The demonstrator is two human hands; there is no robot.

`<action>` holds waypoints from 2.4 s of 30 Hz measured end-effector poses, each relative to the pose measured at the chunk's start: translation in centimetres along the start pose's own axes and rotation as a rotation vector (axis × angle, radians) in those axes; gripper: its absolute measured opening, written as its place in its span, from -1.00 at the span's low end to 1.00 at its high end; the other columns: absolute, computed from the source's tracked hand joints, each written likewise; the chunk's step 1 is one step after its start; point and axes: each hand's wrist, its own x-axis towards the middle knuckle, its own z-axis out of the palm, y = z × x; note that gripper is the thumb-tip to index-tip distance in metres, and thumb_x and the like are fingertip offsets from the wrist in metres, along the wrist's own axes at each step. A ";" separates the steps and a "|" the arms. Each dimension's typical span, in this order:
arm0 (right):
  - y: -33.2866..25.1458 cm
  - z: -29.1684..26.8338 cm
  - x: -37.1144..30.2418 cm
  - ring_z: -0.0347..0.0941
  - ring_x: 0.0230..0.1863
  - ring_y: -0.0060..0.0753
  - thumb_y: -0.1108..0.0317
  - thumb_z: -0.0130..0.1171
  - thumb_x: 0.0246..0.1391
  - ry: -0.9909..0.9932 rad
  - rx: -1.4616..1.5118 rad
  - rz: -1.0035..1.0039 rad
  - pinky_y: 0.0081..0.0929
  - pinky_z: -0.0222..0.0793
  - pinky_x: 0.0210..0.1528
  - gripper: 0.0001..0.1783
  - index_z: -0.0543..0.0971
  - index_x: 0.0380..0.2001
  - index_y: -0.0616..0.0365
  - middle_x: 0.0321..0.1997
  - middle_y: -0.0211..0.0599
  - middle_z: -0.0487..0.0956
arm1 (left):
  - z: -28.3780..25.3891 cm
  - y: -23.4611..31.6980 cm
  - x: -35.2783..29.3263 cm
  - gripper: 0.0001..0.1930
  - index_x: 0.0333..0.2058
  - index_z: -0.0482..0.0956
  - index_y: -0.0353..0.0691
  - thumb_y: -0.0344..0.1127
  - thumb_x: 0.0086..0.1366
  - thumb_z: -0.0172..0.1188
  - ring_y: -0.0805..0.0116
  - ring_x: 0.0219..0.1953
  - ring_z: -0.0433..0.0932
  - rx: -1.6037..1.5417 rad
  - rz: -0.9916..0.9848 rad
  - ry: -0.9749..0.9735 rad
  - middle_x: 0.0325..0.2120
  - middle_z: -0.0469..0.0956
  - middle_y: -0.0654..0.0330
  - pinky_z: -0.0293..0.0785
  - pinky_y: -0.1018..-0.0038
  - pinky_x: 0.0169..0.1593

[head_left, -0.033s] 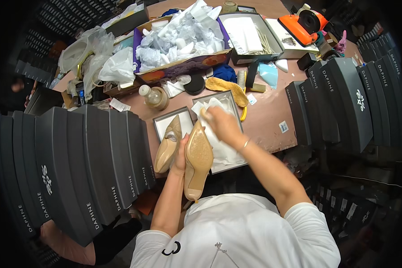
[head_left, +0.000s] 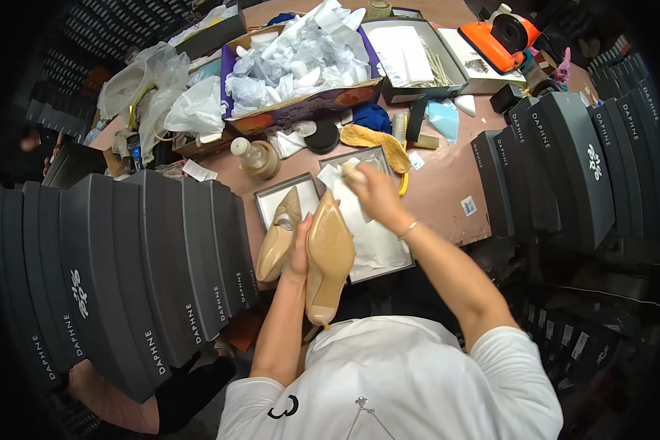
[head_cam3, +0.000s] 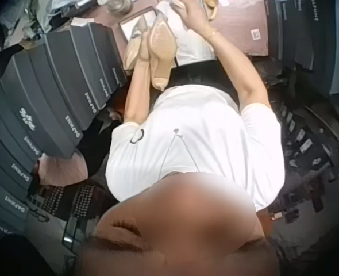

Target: Packing finished high-heeled shoes into boxes with tissue paper and stacking them.

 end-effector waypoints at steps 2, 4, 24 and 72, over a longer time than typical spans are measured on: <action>1.2 -1.5 0.7 0.45 -0.39 -0.24 0.19 0.11 0.15 0.075 0.194 0.189 -0.36 0.34 -0.33 -0.72 0.50 -0.35 0.24 -0.47 -0.14 0.52 | 1.6 1.7 1.0 -0.27 0.21 0.22 -0.26 0.25 0.32 -0.29 0.15 -0.27 0.60 -0.089 0.128 0.036 -0.20 0.53 -0.03 0.59 0.27 -0.25; 1.0 -2.5 -1.3 0.37 -0.45 -0.55 0.24 0.04 0.20 0.011 0.407 0.305 -0.53 0.30 -0.36 -0.75 0.49 -0.37 0.24 -0.47 -0.37 0.48 | 1.2 2.9 1.5 -0.25 0.20 0.22 -0.27 0.28 0.31 -0.28 0.11 -0.24 0.59 -0.243 0.083 0.059 -0.18 0.52 -0.05 0.58 0.27 -0.23; 1.1 -7.1 -4.6 0.25 0.25 -0.04 0.28 0.22 0.06 0.231 -0.126 0.107 -0.24 -0.02 0.34 -0.23 0.14 0.26 0.30 0.20 0.08 0.35 | 0.4 -1.7 0.5 -0.47 0.07 0.27 -0.35 -0.09 0.26 0.09 0.24 -0.08 0.50 -0.109 -0.045 0.147 -0.10 0.46 0.05 0.45 0.33 0.01; -2.7 1.6 -12.5 0.21 0.26 -0.39 0.54 -0.06 0.17 0.066 0.936 0.497 -0.48 0.11 0.27 -0.27 -0.08 0.35 0.27 0.25 -0.13 0.24 | 1.6 -5.2 -6.1 -0.39 0.26 0.08 -0.45 -0.41 0.23 -0.06 0.29 0.19 0.29 0.399 0.553 0.420 0.17 0.27 0.00 0.15 0.42 0.25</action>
